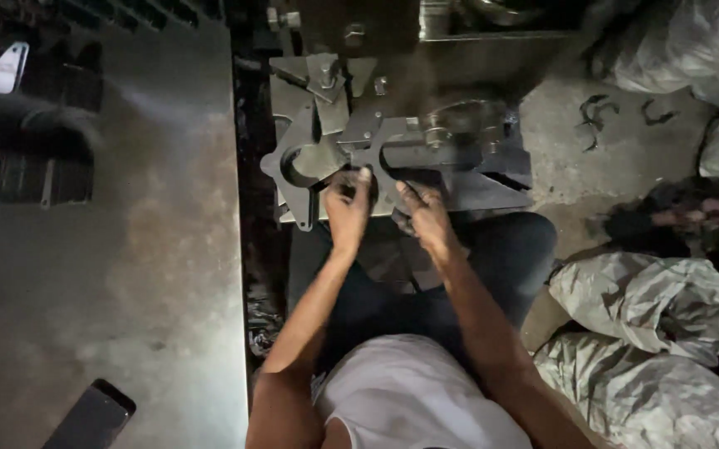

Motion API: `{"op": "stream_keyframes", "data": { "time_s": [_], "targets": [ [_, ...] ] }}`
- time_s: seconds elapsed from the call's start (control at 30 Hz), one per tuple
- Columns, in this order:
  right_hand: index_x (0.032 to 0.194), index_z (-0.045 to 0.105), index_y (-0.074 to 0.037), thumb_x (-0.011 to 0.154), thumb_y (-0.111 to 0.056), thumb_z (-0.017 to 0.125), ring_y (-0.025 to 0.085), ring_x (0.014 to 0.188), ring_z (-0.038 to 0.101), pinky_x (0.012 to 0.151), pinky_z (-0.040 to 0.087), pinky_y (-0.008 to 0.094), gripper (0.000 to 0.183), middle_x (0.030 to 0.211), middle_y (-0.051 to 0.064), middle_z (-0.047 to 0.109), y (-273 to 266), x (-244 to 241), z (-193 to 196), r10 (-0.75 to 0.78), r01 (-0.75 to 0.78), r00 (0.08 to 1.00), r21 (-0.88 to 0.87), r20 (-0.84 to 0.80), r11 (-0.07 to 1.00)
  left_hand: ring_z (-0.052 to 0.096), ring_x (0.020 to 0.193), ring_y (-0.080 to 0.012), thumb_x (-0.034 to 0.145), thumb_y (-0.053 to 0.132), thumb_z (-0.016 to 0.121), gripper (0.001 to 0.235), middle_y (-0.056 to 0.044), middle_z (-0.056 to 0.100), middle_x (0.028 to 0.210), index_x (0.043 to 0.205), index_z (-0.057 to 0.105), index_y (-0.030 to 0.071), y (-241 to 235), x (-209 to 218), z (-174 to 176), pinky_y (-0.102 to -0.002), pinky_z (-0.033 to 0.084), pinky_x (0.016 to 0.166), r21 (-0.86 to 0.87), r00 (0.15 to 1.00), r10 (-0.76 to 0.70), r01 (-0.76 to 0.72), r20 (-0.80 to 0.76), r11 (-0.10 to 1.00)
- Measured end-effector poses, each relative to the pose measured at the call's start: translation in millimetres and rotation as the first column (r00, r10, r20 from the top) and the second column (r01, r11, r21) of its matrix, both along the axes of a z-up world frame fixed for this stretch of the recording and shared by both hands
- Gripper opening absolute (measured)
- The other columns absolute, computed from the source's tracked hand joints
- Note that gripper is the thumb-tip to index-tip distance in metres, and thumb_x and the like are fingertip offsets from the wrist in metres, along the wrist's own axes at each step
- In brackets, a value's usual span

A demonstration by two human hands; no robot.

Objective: Manually positioning metal workpieces into a press machine and operating it repeatedly.

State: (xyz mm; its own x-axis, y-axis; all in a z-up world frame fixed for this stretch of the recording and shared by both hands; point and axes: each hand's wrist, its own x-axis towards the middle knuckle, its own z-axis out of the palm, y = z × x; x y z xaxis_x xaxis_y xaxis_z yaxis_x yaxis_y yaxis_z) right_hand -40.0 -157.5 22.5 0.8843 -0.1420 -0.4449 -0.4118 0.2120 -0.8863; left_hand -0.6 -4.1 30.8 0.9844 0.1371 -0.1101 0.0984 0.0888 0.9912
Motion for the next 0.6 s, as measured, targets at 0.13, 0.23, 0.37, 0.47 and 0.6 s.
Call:
{"op": "stream_keyframes", "data": {
  "time_s": [0.13, 0.23, 0.37, 0.47, 0.6],
  "targets": [
    [0.099, 0.068, -0.004, 0.104, -0.026, 0.063, 0.01, 0.044, 0.051, 0.034, 0.031, 0.026, 0.023, 0.066, 0.001, 0.059, 1, 2, -3, -0.026, 0.024, 0.998, 0.043, 0.053, 0.999, 0.055, 0.063, -0.0059, 0.098, 0.027, 0.07, 0.026, 0.0, 0.067, 0.075, 0.094, 0.067, 0.001, -3, -15, 1, -0.026, 0.045, 0.056, 0.119, 0.99, -0.017, 0.001, 0.138, 0.993],
    [0.1, 0.069, -0.004, 0.102, -0.026, 0.063, 0.011, 0.045, 0.054, 0.034, 0.032, 0.027, 0.022, 0.068, 0.001, 0.061, 5, 4, 11, -0.04, 0.039, 0.999, 0.038, 0.031, 0.998, 0.055, 0.067, -0.0062, 0.102, 0.022, 0.07, 0.023, -0.001, 0.066, 0.076, 0.094, 0.064, 0.001, -6, -15, -11, -0.026, 0.047, 0.06, 0.075, 0.983, -0.013, -0.001, 0.182, 0.997],
    [0.103, 0.072, -0.005, 0.101, -0.028, 0.065, 0.011, 0.054, 0.06, 0.04, 0.042, 0.028, 0.024, 0.075, 0.002, 0.067, -1, 12, 15, -0.058, 0.06, 0.996, 0.024, -0.067, 0.998, 0.055, 0.072, -0.013, 0.103, 0.017, 0.07, 0.02, -0.008, 0.063, 0.079, 0.096, 0.064, 0.0, -11, -20, -29, -0.031, 0.049, 0.065, 0.071, 0.977, 0.008, -0.024, 0.215, 0.997],
    [0.1, 0.072, -0.008, 0.102, -0.037, 0.06, 0.013, 0.057, 0.063, 0.042, 0.045, 0.028, 0.032, 0.077, 0.004, 0.07, -10, -1, 48, 0.031, -0.014, 0.995, 0.177, -0.096, 0.984, 0.065, 0.092, -0.0305, 0.104, 0.015, 0.07, 0.02, -0.017, 0.065, 0.103, 0.113, 0.06, 0.0, -6, -32, -40, -0.04, 0.054, 0.085, 0.388, 0.914, -0.103, -0.063, 0.392, 0.919],
    [0.1, 0.071, -0.014, 0.099, -0.049, 0.051, 0.016, 0.053, 0.065, 0.039, 0.043, 0.028, 0.041, 0.072, 0.007, 0.072, -31, -21, 82, 0.097, -0.094, 0.995, 0.378, 0.011, 0.921, 0.057, 0.116, -0.0558, 0.097, 0.013, 0.07, 0.045, -0.031, 0.047, 0.136, 0.134, 0.049, -0.003, -5, -26, -39, -0.049, 0.051, 0.1, 0.552, 0.722, -0.266, -0.188, 0.638, 0.813]
  ]
}}
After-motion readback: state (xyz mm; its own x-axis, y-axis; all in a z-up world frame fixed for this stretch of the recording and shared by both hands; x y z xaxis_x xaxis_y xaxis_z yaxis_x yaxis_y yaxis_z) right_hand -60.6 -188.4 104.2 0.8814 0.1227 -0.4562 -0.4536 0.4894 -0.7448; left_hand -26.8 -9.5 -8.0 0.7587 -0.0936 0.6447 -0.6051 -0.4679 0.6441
